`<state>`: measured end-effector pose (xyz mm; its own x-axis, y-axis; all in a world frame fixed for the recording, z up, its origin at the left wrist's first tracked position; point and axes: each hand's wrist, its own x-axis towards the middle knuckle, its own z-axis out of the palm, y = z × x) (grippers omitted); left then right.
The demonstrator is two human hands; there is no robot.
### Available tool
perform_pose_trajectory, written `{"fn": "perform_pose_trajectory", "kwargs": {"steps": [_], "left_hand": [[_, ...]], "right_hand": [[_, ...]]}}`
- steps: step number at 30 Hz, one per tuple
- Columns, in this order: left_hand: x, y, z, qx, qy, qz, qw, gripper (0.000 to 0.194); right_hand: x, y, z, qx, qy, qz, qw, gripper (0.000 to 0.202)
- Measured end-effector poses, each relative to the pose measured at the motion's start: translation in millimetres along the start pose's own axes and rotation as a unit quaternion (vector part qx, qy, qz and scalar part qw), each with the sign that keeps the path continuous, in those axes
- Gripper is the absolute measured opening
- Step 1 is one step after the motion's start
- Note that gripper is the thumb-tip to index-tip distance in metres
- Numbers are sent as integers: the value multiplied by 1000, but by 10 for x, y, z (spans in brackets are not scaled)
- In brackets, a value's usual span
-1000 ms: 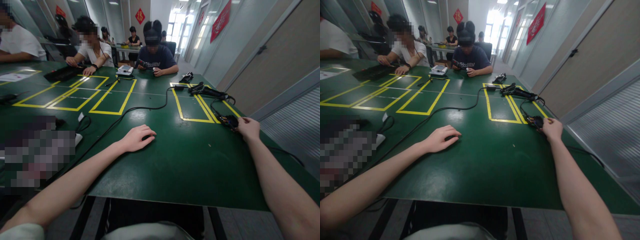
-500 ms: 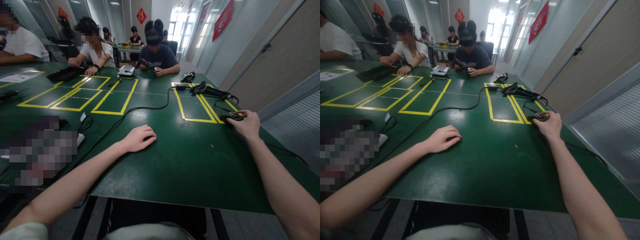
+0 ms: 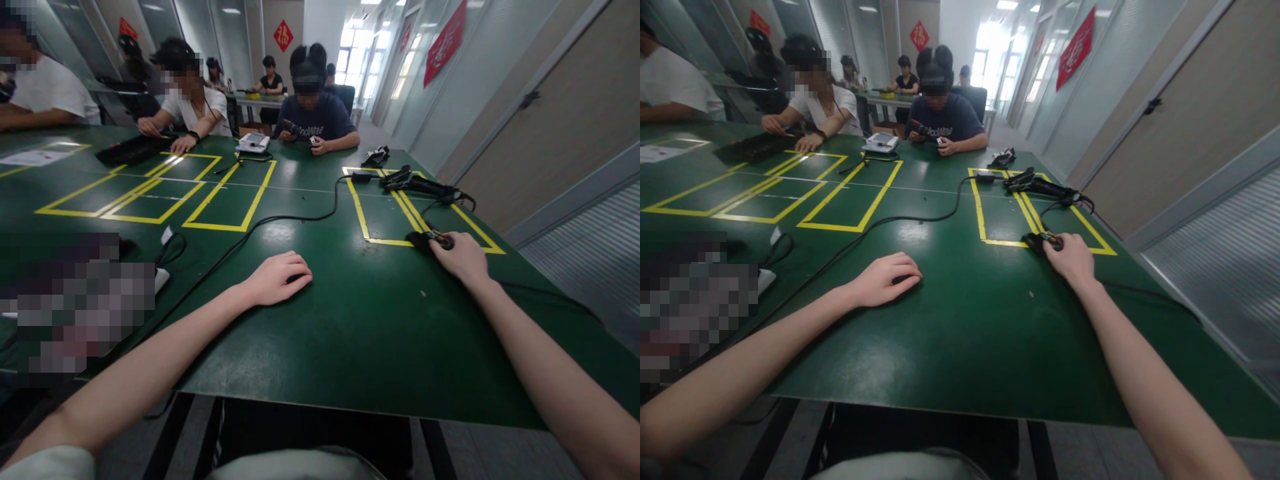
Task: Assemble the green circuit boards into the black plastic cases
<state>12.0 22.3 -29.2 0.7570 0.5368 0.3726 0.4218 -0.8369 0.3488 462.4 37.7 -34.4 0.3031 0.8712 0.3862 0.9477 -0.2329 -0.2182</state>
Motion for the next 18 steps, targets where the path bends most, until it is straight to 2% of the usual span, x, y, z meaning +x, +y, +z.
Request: {"fn": "perform_pose_trajectory", "kwargs": {"steps": [4, 7, 11, 14, 16, 18], "left_hand": [[2, 2, -4, 2, -2, -4, 1000, 32], [4, 9, -18, 3, 24, -1, 1000, 29], [-3, 73, -55, -2, 85, 29, 996, 28], [-14, 169, -64, -20, 79, 70, 994, 33], [-21, 233, -50, -25, 52, 86, 995, 37], [-23, 276, -28, -16, 27, 80, 996, 39]], "right_hand": [[-175, -549, 150, 60, -27, -76, 995, 30], [-467, -958, 179, 95, -48, -143, 984, 26], [-982, -1424, 84, 227, -92, -330, 912, 21], [-1257, -1652, -13, 248, -145, -428, 857, 25], [-1338, -1714, -52, 239, -137, -456, 846, 28], [-1354, -1715, -67, 236, -98, -461, 850, 29]]}}
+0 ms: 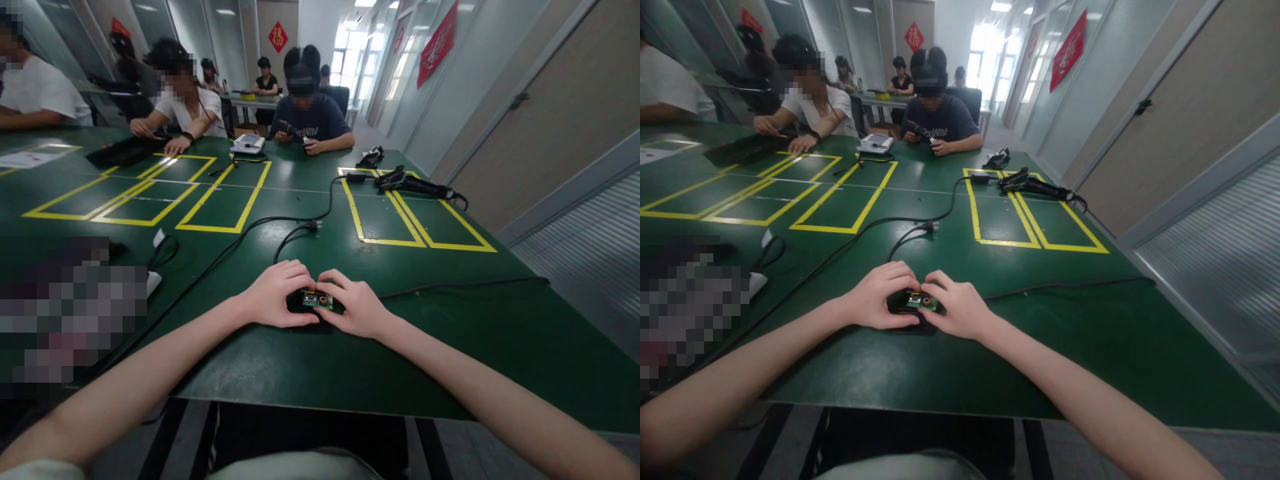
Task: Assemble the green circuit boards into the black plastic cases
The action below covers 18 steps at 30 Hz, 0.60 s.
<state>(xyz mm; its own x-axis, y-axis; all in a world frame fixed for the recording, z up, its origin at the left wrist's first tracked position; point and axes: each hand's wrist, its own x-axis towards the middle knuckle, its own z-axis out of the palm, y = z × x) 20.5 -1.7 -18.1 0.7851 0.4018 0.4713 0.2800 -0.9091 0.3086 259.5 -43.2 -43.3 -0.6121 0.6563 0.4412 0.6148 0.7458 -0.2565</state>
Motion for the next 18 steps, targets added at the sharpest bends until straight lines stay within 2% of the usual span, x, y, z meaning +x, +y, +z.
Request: {"fn": "perform_pose_trajectory", "kwargs": {"steps": [5, 9, 12, 15, 18], "left_hand": [[-3, -15, 25, -3, -39, -37, 999, 46], [-22, -73, 23, 6, -55, -49, 997, 61], [-39, -114, 36, 35, -68, -58, 995, 79], [-51, -144, 40, 46, -62, -64, 995, 86], [-50, -146, 24, 27, -39, -57, 997, 68]], "right_hand": [[-18, 58, -33, -30, 62, -37, 997, 28], [14, 61, -9, -16, 79, -68, 994, 27], [54, 83, 5, -22, 89, -57, 994, 27], [78, 142, -26, -26, 81, -9, 996, 45], [64, 204, -67, 13, 62, 19, 998, 67]]}}
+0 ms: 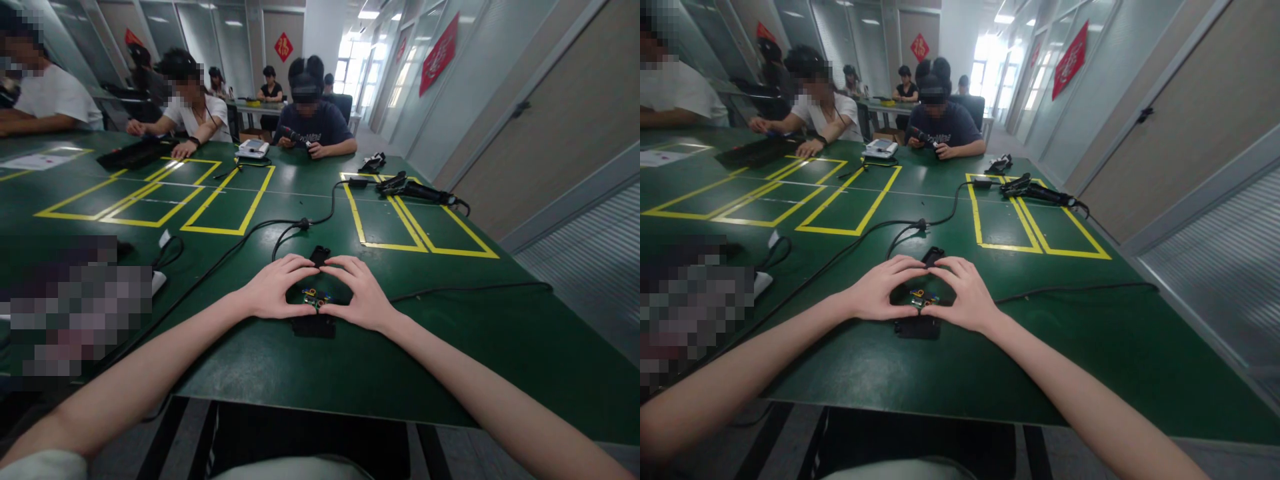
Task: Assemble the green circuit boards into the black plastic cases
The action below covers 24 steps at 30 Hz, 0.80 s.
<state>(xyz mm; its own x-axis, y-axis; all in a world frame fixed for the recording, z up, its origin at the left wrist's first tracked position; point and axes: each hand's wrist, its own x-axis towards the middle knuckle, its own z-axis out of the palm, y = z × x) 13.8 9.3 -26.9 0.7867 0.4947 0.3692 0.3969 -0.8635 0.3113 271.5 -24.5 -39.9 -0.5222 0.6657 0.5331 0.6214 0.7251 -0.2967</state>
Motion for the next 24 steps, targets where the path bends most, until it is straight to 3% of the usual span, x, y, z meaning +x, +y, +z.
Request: {"fn": "perform_pose_trajectory", "kwargs": {"steps": [5, 9, 14, 24], "left_hand": [[11, 26, -16, -15, -2, 1, 1000, 49], [16, 24, -4, -17, -17, 8, 1000, 51], [15, 33, -9, -21, -28, -11, 999, 50], [13, -3, -29, -41, -42, -39, 998, 49]], "right_hand": [[-36, 50, 32, 40, -74, -22, 996, 86], [-20, 56, 30, 20, -101, -2, 995, 70], [23, 6, -53, 2, -99, -28, 995, 48], [7, -12, 13, 41, -116, -42, 992, 56]]}}
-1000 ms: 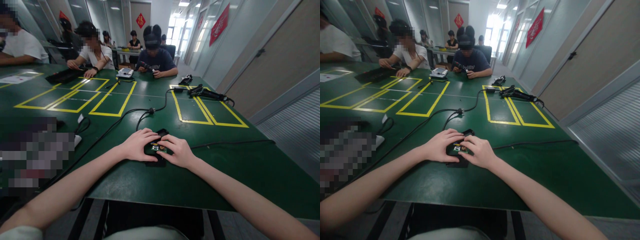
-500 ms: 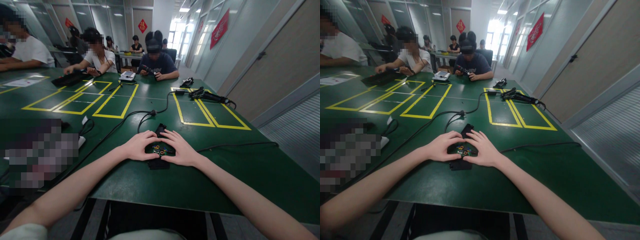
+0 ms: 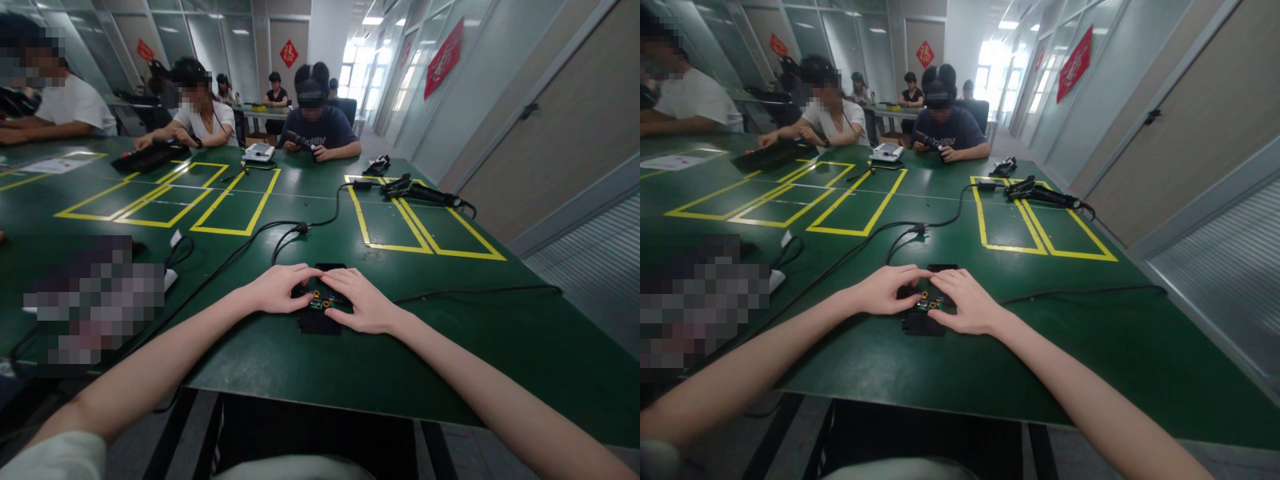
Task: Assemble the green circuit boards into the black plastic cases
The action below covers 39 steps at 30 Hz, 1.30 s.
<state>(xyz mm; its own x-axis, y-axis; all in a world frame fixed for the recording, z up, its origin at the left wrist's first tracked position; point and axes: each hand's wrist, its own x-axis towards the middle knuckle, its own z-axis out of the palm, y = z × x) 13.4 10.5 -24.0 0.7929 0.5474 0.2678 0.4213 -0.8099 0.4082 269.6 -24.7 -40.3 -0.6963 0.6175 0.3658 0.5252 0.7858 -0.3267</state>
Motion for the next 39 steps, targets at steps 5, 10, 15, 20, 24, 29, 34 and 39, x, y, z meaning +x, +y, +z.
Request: {"fn": "perform_pose_trajectory", "kwargs": {"steps": [5, 10, 15, 20, 24, 29, 34, 39], "left_hand": [[-3, -64, -10, 16, 1, -10, 1000, 52], [12, -67, 8, 42, -6, -22, 999, 46], [19, -55, -1, 54, -9, -16, 998, 36], [6, -93, -18, 60, -1, -27, 998, 25], [0, -101, -29, 68, 11, -33, 997, 32], [-5, -134, -35, 54, 21, -24, 998, 35], [-1, -178, -22, 47, 26, -21, 998, 25], [10, -149, -13, 21, 37, -22, 999, 25]], "right_hand": [[-21, 47, 30, 28, 6, 4, 1000, 61], [-7, 52, -40, 62, -14, 27, 998, 54], [58, 11, -67, 82, -31, -4, 996, 58], [51, -7, -52, 36, -13, -37, 999, 47], [12, -7, -48, 19, -19, -23, 999, 42], [15, -5, -4, 1, 14, -12, 1000, 38], [15, 16, -90, -53, 86, 51, 994, 21], [-83, 108, -200, -49, 19, 35, 998, 3]]}}
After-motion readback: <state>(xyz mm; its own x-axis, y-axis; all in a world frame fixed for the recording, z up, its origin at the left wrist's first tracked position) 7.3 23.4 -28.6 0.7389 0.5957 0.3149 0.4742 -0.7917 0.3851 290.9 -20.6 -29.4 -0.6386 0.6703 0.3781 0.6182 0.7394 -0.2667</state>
